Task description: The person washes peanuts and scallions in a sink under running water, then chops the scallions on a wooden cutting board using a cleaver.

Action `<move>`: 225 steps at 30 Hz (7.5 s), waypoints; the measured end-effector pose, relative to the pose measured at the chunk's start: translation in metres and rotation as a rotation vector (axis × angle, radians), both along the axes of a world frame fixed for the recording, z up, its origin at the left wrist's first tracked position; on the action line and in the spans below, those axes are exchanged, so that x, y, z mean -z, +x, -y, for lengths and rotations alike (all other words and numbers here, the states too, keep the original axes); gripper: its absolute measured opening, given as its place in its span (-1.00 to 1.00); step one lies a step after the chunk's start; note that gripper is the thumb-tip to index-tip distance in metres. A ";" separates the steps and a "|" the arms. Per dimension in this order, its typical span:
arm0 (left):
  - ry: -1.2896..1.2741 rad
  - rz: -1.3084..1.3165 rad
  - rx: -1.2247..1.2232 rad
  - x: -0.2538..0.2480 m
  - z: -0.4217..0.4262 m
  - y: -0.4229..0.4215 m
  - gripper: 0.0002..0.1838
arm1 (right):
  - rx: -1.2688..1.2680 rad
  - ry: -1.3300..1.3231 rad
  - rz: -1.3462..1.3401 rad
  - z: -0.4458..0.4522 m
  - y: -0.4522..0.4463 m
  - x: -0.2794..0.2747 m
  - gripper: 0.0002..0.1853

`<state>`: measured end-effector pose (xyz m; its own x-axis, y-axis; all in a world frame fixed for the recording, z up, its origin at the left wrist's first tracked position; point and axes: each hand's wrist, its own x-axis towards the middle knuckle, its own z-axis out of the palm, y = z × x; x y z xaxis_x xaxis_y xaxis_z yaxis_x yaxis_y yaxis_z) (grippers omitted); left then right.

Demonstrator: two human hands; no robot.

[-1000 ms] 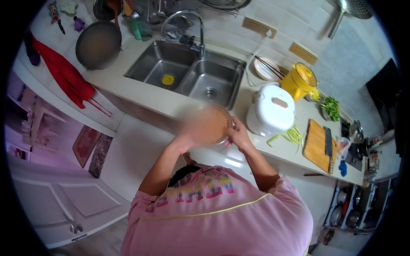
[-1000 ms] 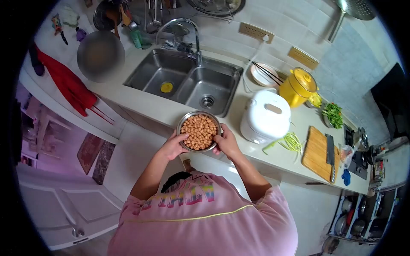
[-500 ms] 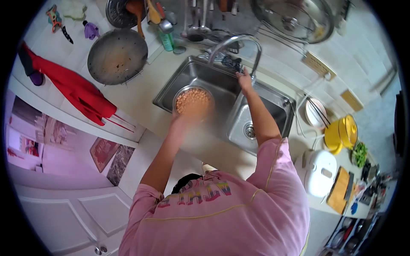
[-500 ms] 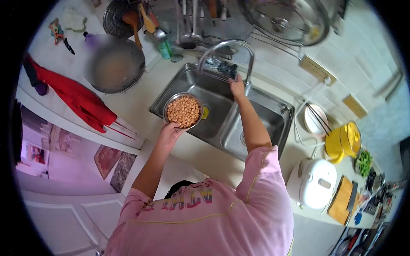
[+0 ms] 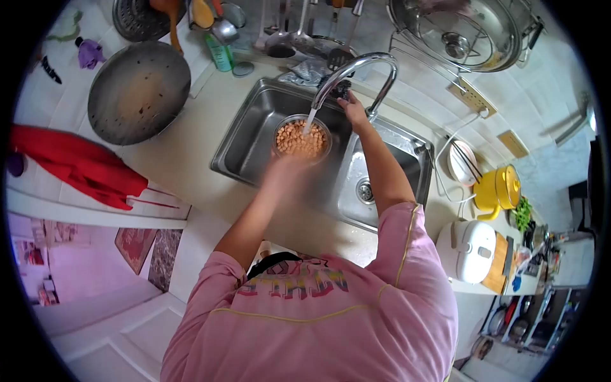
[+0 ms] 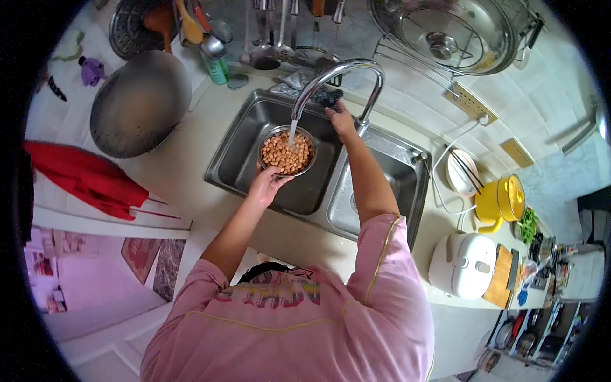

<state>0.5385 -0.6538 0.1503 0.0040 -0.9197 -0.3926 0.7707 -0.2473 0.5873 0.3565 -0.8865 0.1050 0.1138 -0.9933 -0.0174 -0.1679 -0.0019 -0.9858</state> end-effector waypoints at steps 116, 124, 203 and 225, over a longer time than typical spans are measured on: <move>-0.529 1.963 0.853 -0.016 0.034 0.036 -0.44 | -0.084 -0.009 0.589 -0.284 0.098 0.016 -0.51; -0.744 1.580 0.850 -0.062 0.035 0.054 -0.48 | -0.051 -0.214 0.358 -0.284 0.093 0.014 -0.49; -0.689 1.524 0.718 -0.047 0.041 0.033 -0.52 | 0.073 0.349 1.121 -0.275 0.082 0.014 -0.54; -0.738 1.634 0.779 -0.062 0.038 0.037 -0.46 | 0.044 0.319 1.150 -0.271 0.084 0.022 -0.55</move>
